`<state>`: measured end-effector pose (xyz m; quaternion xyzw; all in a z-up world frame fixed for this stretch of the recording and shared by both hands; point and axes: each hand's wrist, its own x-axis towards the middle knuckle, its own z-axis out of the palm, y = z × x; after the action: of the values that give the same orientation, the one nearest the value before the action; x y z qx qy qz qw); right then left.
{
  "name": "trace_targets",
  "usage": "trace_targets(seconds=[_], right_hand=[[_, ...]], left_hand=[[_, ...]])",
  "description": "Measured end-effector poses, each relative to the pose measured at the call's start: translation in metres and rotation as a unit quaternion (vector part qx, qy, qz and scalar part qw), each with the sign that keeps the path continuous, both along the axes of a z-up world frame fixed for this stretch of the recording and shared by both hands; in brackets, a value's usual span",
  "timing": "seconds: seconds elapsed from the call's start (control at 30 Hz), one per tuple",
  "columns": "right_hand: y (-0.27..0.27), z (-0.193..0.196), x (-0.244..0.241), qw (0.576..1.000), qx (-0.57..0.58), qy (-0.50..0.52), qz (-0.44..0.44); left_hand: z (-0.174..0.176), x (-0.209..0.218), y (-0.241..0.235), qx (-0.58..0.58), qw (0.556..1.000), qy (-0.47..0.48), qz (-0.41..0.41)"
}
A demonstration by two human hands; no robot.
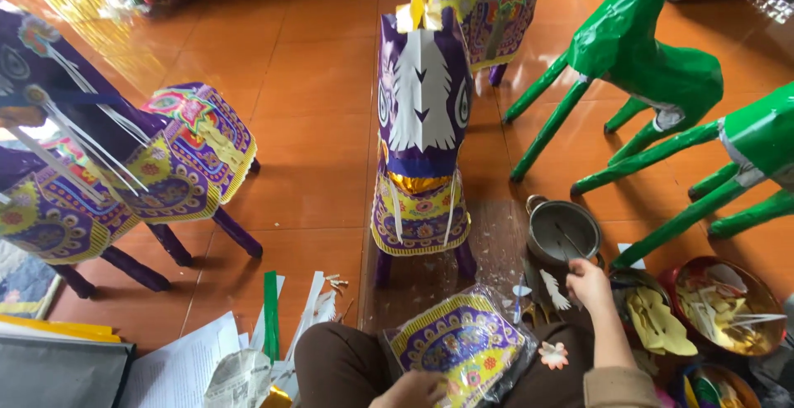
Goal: Applying glue to paper decorations and attaching them to a paper horse model.
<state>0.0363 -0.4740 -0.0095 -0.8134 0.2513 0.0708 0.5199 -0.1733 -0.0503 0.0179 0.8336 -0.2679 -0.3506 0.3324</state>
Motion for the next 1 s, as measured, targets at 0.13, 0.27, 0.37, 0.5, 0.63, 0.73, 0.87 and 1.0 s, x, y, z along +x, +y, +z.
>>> trace_targets(seconds=[0.13, 0.27, 0.37, 0.5, 0.63, 0.73, 0.87, 1.0], right_hand=[[0.01, 0.011, 0.0, 0.917, -0.344, -0.193, 0.06], [0.031, 0.037, -0.014, 0.868, -0.352, -0.348, 0.035], [0.022, 0.032, -0.04, 0.89, -0.342, -0.301, -0.015], [-0.003, 0.017, -0.093, 0.932, -0.301, -0.173, -0.106], [-0.034, -0.023, -0.136, 0.954, -0.232, -0.089, -0.167], [-0.014, -0.027, -0.131, 0.954, -0.26, -0.11, -0.103], [0.094, 0.15, -0.068, 0.983, -0.121, 0.116, 0.074], [0.127, -0.021, -0.022, 0.894, -0.26, 0.133, 0.338]], left_hand=[[0.032, 0.003, 0.0, -0.009, 0.997, -0.031, 0.069], [0.016, 0.001, 0.004, -0.041, 0.986, -0.083, 0.139], [0.072, 0.011, 0.007, 0.039, 0.989, 0.024, 0.142], [0.051, 0.002, 0.016, 0.022, 0.99, -0.011, 0.138], [0.051, 0.003, 0.012, 0.026, 0.993, -0.006, 0.113], [0.058, 0.006, 0.001, 0.011, 0.995, 0.007, 0.096], [0.076, 0.015, -0.019, 0.049, 0.993, 0.053, 0.091], [0.097, 0.024, -0.018, 0.045, 0.991, 0.049, 0.12]])
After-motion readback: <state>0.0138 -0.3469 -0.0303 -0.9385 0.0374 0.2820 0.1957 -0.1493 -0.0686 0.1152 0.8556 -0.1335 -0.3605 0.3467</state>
